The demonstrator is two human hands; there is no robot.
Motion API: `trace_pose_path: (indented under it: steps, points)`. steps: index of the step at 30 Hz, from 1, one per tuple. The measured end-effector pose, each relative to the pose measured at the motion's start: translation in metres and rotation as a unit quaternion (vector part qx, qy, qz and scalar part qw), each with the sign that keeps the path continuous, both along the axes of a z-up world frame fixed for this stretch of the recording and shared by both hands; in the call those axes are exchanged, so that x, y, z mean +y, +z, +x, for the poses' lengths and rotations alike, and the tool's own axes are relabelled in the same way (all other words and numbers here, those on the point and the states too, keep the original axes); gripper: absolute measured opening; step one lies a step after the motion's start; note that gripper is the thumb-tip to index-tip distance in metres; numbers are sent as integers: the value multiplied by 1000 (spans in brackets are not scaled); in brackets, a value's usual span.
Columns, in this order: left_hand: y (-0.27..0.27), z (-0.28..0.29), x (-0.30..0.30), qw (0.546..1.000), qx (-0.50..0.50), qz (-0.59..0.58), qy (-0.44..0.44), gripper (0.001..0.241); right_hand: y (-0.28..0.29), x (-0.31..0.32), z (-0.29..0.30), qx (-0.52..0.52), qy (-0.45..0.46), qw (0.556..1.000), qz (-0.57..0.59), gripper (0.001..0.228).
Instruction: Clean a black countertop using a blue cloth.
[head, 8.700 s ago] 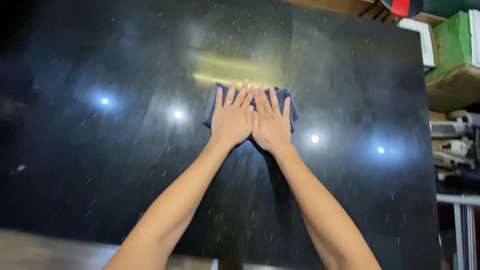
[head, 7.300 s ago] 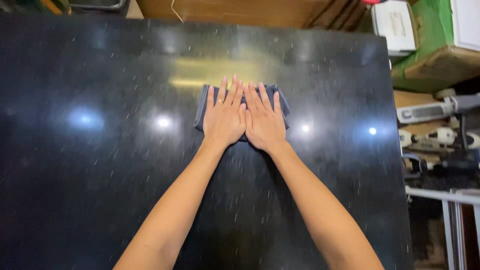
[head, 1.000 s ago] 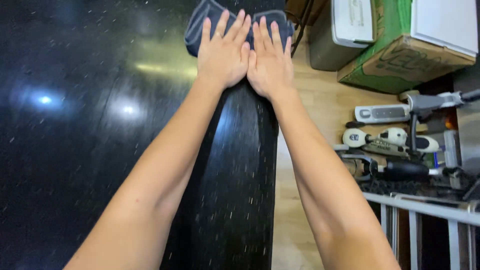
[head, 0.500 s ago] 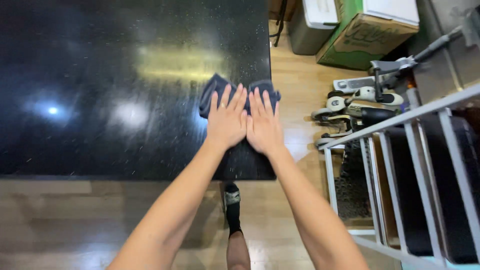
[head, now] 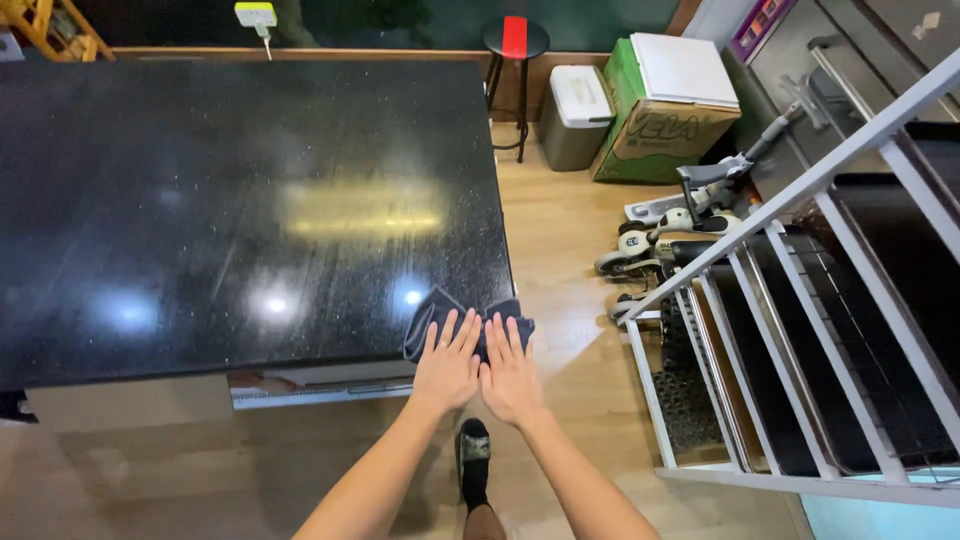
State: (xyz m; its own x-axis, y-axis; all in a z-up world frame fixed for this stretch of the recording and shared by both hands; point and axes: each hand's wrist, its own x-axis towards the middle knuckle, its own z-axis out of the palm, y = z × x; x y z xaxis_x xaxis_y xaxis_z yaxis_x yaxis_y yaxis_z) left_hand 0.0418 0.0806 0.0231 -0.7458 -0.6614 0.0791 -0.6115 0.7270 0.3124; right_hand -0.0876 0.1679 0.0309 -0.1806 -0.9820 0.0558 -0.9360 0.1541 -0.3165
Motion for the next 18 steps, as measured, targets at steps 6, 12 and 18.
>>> trace_pose_path:
  steps: [6, 12, 18]
  points:
    - [20, 13, -3, 999, 17, 21, -46, 72, 16, 7, -1, 4, 25, 999, 29, 80]
    - [33, 19, -30, 997, 19, 24, -76, 67, 33, -12, -27, -10, 109, 993, 50, 72]
    - [22, 8, -79, 1000, -1, 6, 10, 66, 25, -69, -43, -12, 155, 988, 16, 68]
